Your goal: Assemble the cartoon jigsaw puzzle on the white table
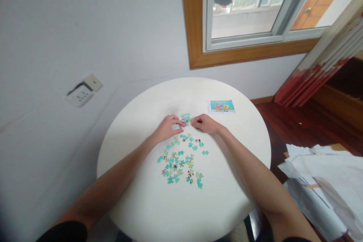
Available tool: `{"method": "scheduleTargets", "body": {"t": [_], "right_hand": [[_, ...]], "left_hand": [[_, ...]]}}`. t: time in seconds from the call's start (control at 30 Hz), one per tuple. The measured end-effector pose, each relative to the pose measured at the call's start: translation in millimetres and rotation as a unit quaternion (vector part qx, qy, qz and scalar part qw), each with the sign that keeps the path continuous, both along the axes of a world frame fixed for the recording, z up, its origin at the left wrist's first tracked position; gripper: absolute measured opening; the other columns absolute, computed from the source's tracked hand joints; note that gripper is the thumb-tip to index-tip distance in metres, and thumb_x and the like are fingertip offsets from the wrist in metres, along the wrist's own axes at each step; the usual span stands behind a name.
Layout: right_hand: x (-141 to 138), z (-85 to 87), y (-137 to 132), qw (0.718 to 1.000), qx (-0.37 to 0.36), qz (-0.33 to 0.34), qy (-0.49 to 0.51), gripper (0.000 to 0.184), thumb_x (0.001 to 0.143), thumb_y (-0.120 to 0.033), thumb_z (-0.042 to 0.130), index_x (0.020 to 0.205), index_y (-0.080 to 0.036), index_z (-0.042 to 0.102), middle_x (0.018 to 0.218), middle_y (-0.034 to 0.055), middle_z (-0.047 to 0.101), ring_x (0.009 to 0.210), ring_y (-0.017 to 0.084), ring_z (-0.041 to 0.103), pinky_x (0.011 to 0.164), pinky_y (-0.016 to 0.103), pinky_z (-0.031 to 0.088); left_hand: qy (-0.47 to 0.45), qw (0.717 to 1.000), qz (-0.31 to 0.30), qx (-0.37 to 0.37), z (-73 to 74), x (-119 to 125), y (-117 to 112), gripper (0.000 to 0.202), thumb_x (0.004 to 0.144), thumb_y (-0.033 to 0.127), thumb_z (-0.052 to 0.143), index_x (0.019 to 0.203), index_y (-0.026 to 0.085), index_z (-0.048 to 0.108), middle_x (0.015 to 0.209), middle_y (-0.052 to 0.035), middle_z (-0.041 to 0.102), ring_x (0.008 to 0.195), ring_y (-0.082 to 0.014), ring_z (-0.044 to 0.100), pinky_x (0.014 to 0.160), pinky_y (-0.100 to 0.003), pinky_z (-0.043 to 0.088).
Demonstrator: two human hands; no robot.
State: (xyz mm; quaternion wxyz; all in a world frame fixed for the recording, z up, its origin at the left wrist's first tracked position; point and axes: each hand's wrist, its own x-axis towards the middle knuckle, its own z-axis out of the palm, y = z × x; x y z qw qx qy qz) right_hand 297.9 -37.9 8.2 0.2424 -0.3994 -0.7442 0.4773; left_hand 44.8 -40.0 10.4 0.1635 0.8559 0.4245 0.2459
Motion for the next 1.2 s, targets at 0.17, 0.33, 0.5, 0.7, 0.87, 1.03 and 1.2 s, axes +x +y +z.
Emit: {"method": "scheduleTargets", "body": {"t": [0.17,0.33,0.5,0.7,0.87,1.03,1.2], "right_hand": [[-0.7,1.6,-1.0,1.0,-0.007,-0.005,0.004,0.024,0.083,-0.037,0.056,0.072,-0.015,0.059,0.054,-0.0035,0.049,0.049,0.009,0.04,0.051,0.025,0.032],[-0.2,1.4,-1.0,1.0,-0.014,-0.002,0.008,0.024,0.083,-0.037,0.056,0.073,-0.015,0.059,0.055,-0.0037,0.049,0.049,0.009,0.039,0.051,0.025,0.031],[0.4,0.8,-0.2,1.0,-0.004,0.001,-0.001,0.024,0.084,-0.036,0.055,0.072,-0.016,0.058,0.055,-0.0038,0.048,0.049,0.008,0.039,0.051,0.025,0.031],[0.0,0.7,0.4,1.0,0.007,0.005,-0.002,0.024,0.084,-0.036,0.055,0.071,-0.016,0.058,0.055,-0.0042,0.048,0.05,0.009,0.039,0.053,0.025,0.032],[-0.1,2.5,-1.0,1.0,0.001,0.002,-0.002,0.025,0.084,-0.037,0.054,0.072,-0.016,0.059,0.055,-0.0041,0.048,0.049,0.009,0.039,0.052,0.025,0.032],[-0.3,3.4,-1.3,1.0,0.0,-0.001,-0.003,0.024,0.084,-0.036,0.055,0.071,-0.016,0.058,0.054,-0.004,0.047,0.049,0.008,0.038,0.051,0.025,0.031],[-0.4,2.7,-0.8,1.0,0.0,-0.001,0.001,0.025,0.085,-0.036,0.055,0.073,-0.015,0.059,0.054,-0.0039,0.048,0.048,0.008,0.039,0.05,0.025,0.032]], "left_hand": [[-0.002,1.0,0.002,-0.003,2.6,-0.1,-1.3,0.022,0.073,0.032,0.082,0.095,0.028,0.078,0.1,-0.0027,0.064,0.099,-0.022,0.059,0.097,-0.038,0.043],[-0.008,1.0,-0.004,0.002,0.3,-2.5,2.5,0.022,0.071,0.033,0.084,0.091,0.027,0.078,0.1,-0.002,0.065,0.097,-0.0212,0.06,0.096,-0.037,0.043],[-0.004,1.0,0.006,0.005,0.3,-5.7,4.7,0.026,0.068,0.036,0.086,0.09,0.026,0.077,0.099,-0.0021,0.064,0.097,-0.0215,0.059,0.093,-0.036,0.044],[0.004,1.0,0.007,-0.005,-0.1,-6.1,3.3,0.021,0.071,0.034,0.085,0.089,0.026,0.078,0.096,-0.0021,0.063,0.095,-0.0213,0.058,0.091,-0.036,0.045],[0.001,1.0,0.001,-0.013,-2.8,-6.4,5.7,0.028,0.068,0.032,0.087,0.096,0.03,0.079,0.098,-0.0017,0.064,0.097,-0.0216,0.058,0.092,-0.036,0.044],[-0.002,1.0,0.024,0.002,-3.7,-8.3,7.3,0.025,0.065,0.034,0.089,0.086,0.026,0.078,0.097,-0.002,0.065,0.097,-0.0224,0.057,0.093,-0.037,0.044],[0.003,1.0,0.007,-0.008,-2.6,-8.5,6.1,0.024,0.068,0.034,0.087,0.089,0.027,0.079,0.096,-0.0015,0.063,0.096,-0.0214,0.056,0.091,-0.035,0.044]]}}
